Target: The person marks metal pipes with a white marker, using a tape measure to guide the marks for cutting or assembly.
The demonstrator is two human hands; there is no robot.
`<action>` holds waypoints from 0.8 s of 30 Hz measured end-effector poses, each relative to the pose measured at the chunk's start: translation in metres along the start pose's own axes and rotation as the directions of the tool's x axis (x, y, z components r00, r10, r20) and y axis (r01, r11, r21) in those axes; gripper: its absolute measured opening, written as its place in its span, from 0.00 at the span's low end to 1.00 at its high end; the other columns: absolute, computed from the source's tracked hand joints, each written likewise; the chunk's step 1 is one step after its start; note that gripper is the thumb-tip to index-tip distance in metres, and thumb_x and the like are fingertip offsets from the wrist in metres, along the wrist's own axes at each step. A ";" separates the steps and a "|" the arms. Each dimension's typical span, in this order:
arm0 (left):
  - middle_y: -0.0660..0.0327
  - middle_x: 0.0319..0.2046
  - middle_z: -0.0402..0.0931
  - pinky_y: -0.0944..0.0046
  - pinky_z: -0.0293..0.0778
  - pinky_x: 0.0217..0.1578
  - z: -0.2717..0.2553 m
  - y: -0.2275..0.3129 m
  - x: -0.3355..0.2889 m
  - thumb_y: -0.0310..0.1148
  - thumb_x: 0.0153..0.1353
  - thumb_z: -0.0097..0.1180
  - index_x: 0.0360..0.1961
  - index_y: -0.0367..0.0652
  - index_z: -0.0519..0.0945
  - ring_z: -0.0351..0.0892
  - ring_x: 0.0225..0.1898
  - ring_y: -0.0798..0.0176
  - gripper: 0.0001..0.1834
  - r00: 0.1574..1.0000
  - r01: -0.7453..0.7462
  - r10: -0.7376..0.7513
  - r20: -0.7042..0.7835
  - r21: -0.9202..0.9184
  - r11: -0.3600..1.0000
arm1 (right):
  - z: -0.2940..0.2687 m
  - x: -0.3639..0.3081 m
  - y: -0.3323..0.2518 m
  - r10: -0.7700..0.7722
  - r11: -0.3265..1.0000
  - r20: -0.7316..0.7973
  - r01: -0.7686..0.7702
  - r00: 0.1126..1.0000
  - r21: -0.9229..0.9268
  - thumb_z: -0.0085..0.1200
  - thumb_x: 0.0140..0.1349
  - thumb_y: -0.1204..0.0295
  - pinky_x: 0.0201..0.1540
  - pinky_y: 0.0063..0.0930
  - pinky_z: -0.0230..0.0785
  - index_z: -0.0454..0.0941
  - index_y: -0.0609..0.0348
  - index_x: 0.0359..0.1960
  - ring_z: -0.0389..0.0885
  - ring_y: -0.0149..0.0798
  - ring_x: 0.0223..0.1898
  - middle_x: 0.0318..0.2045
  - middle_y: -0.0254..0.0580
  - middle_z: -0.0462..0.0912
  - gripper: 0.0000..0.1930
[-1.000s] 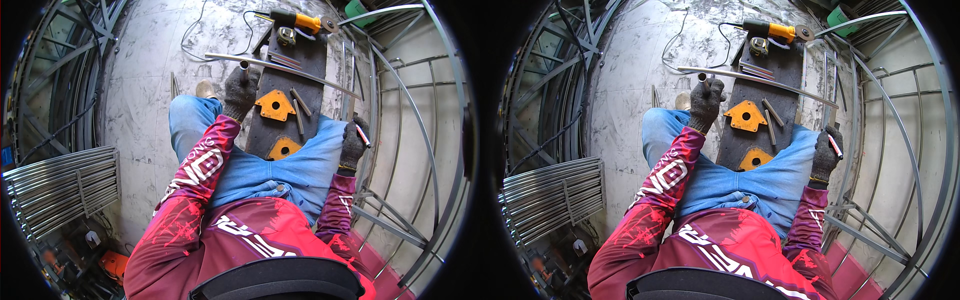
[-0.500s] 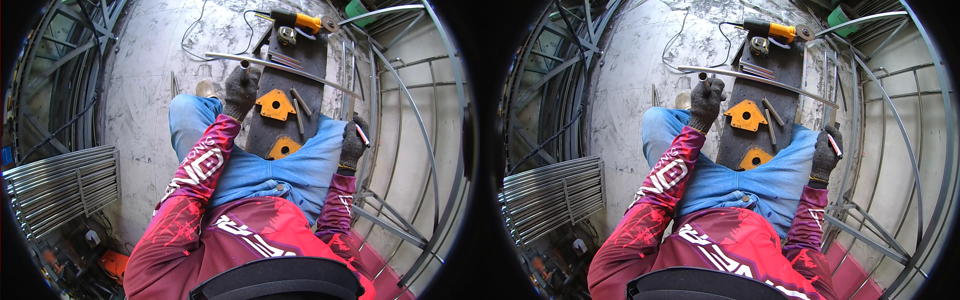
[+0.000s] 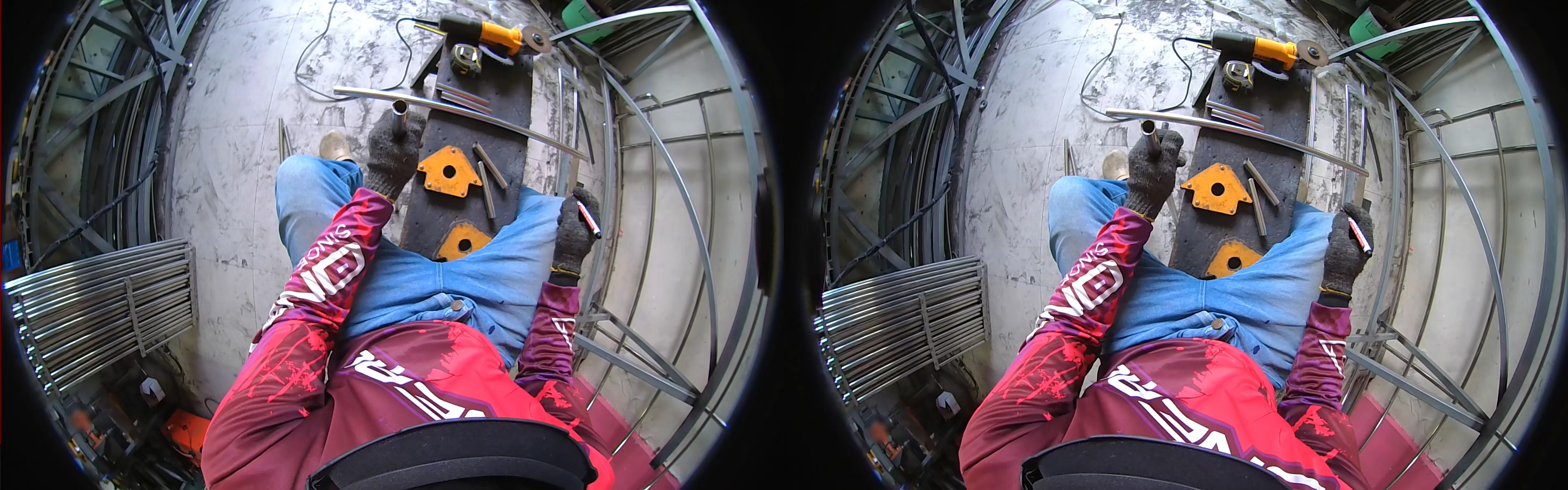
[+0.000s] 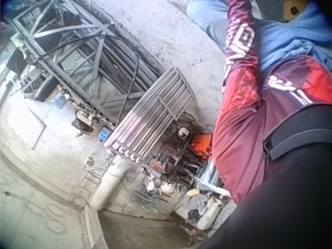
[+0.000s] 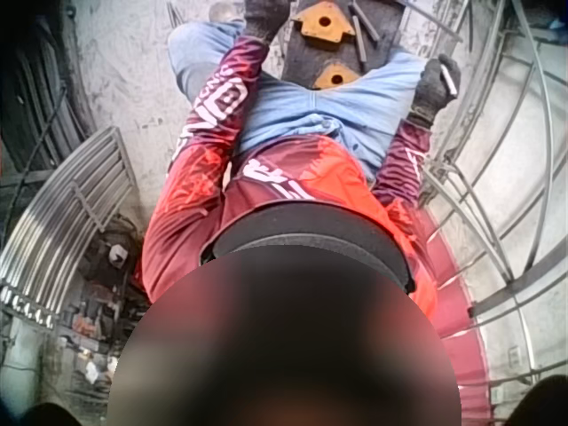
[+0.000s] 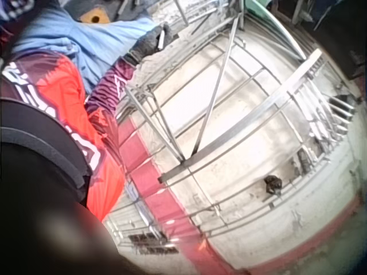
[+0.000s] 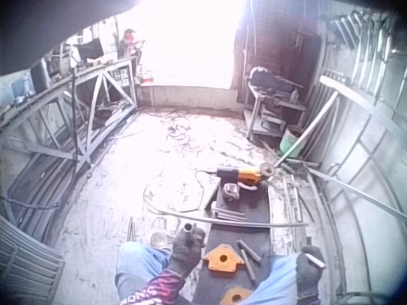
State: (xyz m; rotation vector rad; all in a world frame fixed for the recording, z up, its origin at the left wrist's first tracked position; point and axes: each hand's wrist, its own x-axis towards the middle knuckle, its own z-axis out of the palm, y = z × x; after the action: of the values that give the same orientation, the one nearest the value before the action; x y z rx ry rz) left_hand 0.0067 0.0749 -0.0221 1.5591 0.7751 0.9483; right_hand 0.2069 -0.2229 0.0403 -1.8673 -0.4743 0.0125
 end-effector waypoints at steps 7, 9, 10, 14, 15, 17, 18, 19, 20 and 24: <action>0.60 0.28 0.79 0.64 0.79 0.28 -0.001 0.000 -0.001 0.40 0.68 0.59 0.37 0.34 0.80 0.80 0.26 0.67 0.16 1.000 0.009 -0.009 -0.001 0.012 1.000 | 0.001 -0.002 -0.001 0.022 0.999 -0.003 -0.022 1.000 -0.033 0.58 0.63 0.79 0.32 0.24 0.72 0.81 0.63 0.43 0.77 0.28 0.27 0.33 0.35 0.82 0.08; 0.60 0.28 0.79 0.65 0.79 0.28 -0.001 -0.001 -0.001 0.40 0.68 0.59 0.37 0.35 0.80 0.80 0.26 0.67 0.16 1.000 0.013 -0.013 0.001 0.015 1.000 | 0.002 0.000 0.004 -0.026 0.998 -0.006 0.026 1.000 -0.064 0.58 0.63 0.79 0.37 0.25 0.73 0.81 0.63 0.43 0.79 0.30 0.31 0.34 0.37 0.83 0.08; 0.60 0.28 0.79 0.65 0.79 0.28 0.000 -0.001 -0.001 0.40 0.68 0.59 0.37 0.35 0.80 0.80 0.25 0.68 0.16 1.000 -0.013 0.013 -0.007 0.026 1.000 | 0.002 0.001 0.007 -0.073 0.993 -0.008 0.072 0.997 -0.096 0.58 0.62 0.80 0.42 0.27 0.74 0.82 0.64 0.42 0.81 0.33 0.35 0.36 0.38 0.84 0.07; 0.61 0.27 0.78 0.65 0.78 0.27 -0.001 -0.003 -0.002 0.40 0.68 0.59 0.37 0.35 0.80 0.80 0.25 0.68 0.15 0.999 -0.044 0.044 -0.019 0.017 0.999 | 0.002 0.001 0.008 -0.035 0.996 -0.008 0.034 0.999 -0.088 0.58 0.62 0.80 0.50 0.29 0.73 0.82 0.64 0.42 0.82 0.36 0.41 0.38 0.41 0.84 0.07; 0.61 0.27 0.78 0.65 0.78 0.27 0.000 -0.002 -0.002 0.40 0.68 0.59 0.37 0.35 0.80 0.80 0.25 0.68 0.15 0.999 -0.045 0.045 -0.018 0.016 0.999 | 0.002 0.001 0.008 -0.053 0.994 -0.002 0.052 0.999 -0.097 0.58 0.62 0.80 0.49 0.29 0.74 0.82 0.64 0.42 0.82 0.36 0.41 0.38 0.41 0.84 0.08; 0.61 0.27 0.78 0.65 0.78 0.27 0.000 0.000 -0.003 0.40 0.68 0.58 0.37 0.35 0.80 0.80 0.25 0.68 0.15 1.000 0.001 -0.001 -0.008 -0.002 1.000 | 0.002 0.001 0.008 -0.070 0.992 0.003 0.070 0.998 -0.105 0.58 0.62 0.81 0.48 0.29 0.74 0.82 0.64 0.42 0.82 0.36 0.40 0.38 0.41 0.84 0.08; 0.61 0.27 0.78 0.65 0.78 0.27 0.000 0.000 -0.003 0.40 0.68 0.58 0.37 0.35 0.80 0.80 0.25 0.68 0.15 1.000 0.001 -0.001 -0.008 -0.001 1.000 | 0.002 0.001 0.007 -0.068 0.992 0.001 0.068 0.998 -0.103 0.58 0.62 0.81 0.48 0.29 0.74 0.82 0.65 0.42 0.82 0.36 0.40 0.38 0.41 0.84 0.08; 0.61 0.26 0.78 0.65 0.78 0.27 0.000 -0.001 -0.003 0.40 0.68 0.58 0.37 0.35 0.80 0.80 0.25 0.68 0.15 1.000 -0.021 0.021 -0.009 0.004 1.000 | 0.003 0.001 0.006 -0.067 0.993 -0.001 0.066 0.998 -0.101 0.58 0.62 0.81 0.48 0.29 0.74 0.82 0.65 0.42 0.82 0.36 0.40 0.38 0.41 0.84 0.08; 0.61 0.26 0.78 0.65 0.78 0.27 0.000 -0.002 -0.002 0.40 0.68 0.58 0.37 0.35 0.80 0.80 0.25 0.68 0.15 0.999 -0.042 0.042 -0.011 0.009 0.999 | 0.003 0.001 0.006 -0.068 0.993 -0.002 0.067 0.998 -0.100 0.58 0.62 0.81 0.48 0.29 0.74 0.82 0.65 0.42 0.82 0.36 0.40 0.38 0.41 0.84 0.08; 0.61 0.26 0.78 0.65 0.78 0.27 0.000 0.001 -0.002 0.40 0.68 0.58 0.37 0.35 0.80 0.79 0.25 0.68 0.15 0.998 -0.055 0.056 -0.007 0.040 0.998 | 0.003 -0.001 0.001 -0.087 0.987 -0.005 0.086 0.996 -0.133 0.56 0.63 0.80 0.46 0.28 0.74 0.82 0.64 0.42 0.82 0.35 0.38 0.36 0.40 0.84 0.08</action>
State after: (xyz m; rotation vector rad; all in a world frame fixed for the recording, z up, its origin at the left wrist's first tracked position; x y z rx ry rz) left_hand 0.0058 0.0725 -0.0215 1.6191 0.7637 0.9854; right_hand 0.2054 -0.2210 0.0380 -1.9744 -0.5596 -0.0897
